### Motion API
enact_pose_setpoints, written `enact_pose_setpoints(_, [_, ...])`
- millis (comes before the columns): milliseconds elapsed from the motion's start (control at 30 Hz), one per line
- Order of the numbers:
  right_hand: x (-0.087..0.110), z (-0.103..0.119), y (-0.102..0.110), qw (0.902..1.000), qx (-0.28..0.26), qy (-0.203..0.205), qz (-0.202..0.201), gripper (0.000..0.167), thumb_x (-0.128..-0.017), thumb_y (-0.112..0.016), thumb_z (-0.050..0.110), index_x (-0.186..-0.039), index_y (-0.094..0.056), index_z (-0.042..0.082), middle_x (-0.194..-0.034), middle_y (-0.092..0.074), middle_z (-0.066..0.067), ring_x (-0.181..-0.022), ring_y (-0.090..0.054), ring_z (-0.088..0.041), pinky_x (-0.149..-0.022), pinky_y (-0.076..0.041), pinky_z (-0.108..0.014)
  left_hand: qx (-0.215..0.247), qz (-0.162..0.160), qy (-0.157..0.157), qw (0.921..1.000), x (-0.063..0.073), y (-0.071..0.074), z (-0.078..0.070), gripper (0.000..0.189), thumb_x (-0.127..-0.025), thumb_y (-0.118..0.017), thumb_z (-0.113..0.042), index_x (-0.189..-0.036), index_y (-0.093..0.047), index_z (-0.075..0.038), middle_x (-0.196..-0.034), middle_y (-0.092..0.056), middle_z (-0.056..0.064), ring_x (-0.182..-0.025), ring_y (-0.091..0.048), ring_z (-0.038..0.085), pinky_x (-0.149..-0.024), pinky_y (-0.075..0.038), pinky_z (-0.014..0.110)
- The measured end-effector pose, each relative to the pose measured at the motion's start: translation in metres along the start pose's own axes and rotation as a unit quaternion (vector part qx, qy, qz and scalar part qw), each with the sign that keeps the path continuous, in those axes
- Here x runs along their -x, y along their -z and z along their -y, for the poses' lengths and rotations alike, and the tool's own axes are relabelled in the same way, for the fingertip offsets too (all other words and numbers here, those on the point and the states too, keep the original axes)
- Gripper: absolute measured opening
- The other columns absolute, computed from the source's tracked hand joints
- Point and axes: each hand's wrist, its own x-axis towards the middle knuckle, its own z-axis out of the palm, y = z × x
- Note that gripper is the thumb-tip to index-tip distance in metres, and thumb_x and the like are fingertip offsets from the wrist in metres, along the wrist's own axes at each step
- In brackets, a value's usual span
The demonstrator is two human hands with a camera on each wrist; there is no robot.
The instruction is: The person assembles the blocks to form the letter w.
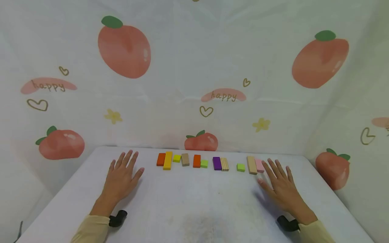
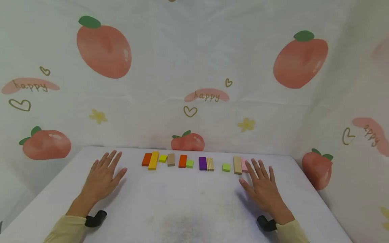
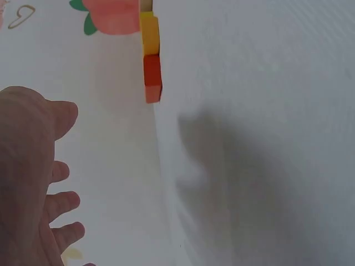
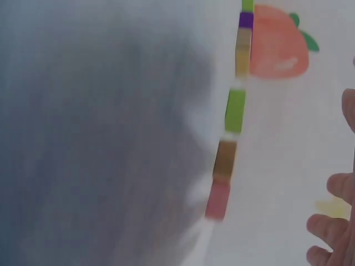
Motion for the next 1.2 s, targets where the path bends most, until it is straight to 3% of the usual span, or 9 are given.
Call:
enact_pose_setpoints(300, [-0.006, 0.024, -0.003, 0.9993, -0.026, 0.024, -0.012, 0.07, -0.103, -0.056, 0.044, -0.157, -0.035, 0.006, -0.162, -0.03, -0.022, -0.154, -0.013, -0.035, -0.122, 0.004, -0.056, 0.063, 0.007, 0.005, 0.998, -0.007, -0.009, -0.01, 0.069, -0.101, -0.06, -0.033, -0.154, -0.035, 0.004, -0.154, -0.037, 0.029, -0.142, -0.03, 0.05, -0.115, -0.025, 0.065])
enact_pose_setpoints(500, [-0.008, 0.035, -0.006, 0.9989, -0.041, 0.021, 0.002, 0.069, -0.102, -0.057, 0.043, -0.156, -0.037, 0.005, -0.159, -0.033, -0.025, -0.151, -0.02, -0.04, -0.122, 0.0, -0.056, 0.098, 0.024, 0.016, 0.9947, -0.014, -0.016, -0.022, 0.068, -0.099, -0.064, -0.032, -0.153, -0.038, 0.001, -0.153, -0.039, 0.028, -0.14, -0.035, 0.049, -0.111, -0.03, 0.066])
enact_pose_setpoints(767, [-0.015, 0.048, -0.013, 0.9974, -0.065, 0.03, 0.014, 0.068, -0.102, -0.058, 0.041, -0.157, -0.036, 0.008, -0.158, -0.034, -0.025, -0.147, -0.023, -0.047, -0.122, 0.002, -0.056, 0.174, 0.036, 0.054, 0.9826, -0.029, -0.03, -0.041, 0.063, -0.097, -0.069, -0.028, -0.149, -0.048, -0.001, -0.138, -0.05, 0.028, -0.125, -0.048, 0.045, -0.105, -0.042, 0.062])
enact_pose_setpoints(967, [-0.017, 0.054, -0.018, 0.9955, -0.083, 0.047, 0.002, 0.065, -0.101, -0.06, 0.037, -0.155, -0.04, 0.006, -0.157, -0.037, -0.023, -0.145, -0.027, -0.049, -0.122, -0.002, -0.058, 0.229, 0.04, 0.071, 0.9701, -0.038, -0.039, -0.056, 0.059, -0.093, -0.073, -0.024, -0.142, -0.055, 0.003, -0.119, -0.057, 0.022, -0.102, -0.056, 0.034, -0.092, -0.051, 0.049])
enact_pose_setpoints(1200, [-0.018, 0.057, -0.02, 0.9956, -0.081, 0.046, 0.002, 0.064, -0.101, -0.061, 0.037, -0.154, -0.041, 0.006, -0.157, -0.037, -0.023, -0.144, -0.028, -0.05, -0.118, -0.009, -0.064, 0.266, 0.05, 0.104, 0.957, -0.046, -0.051, -0.068, 0.056, -0.092, -0.076, -0.024, -0.138, -0.059, 0.003, -0.099, -0.056, 0.013, -0.089, -0.05, 0.026, -0.077, -0.045, 0.038])
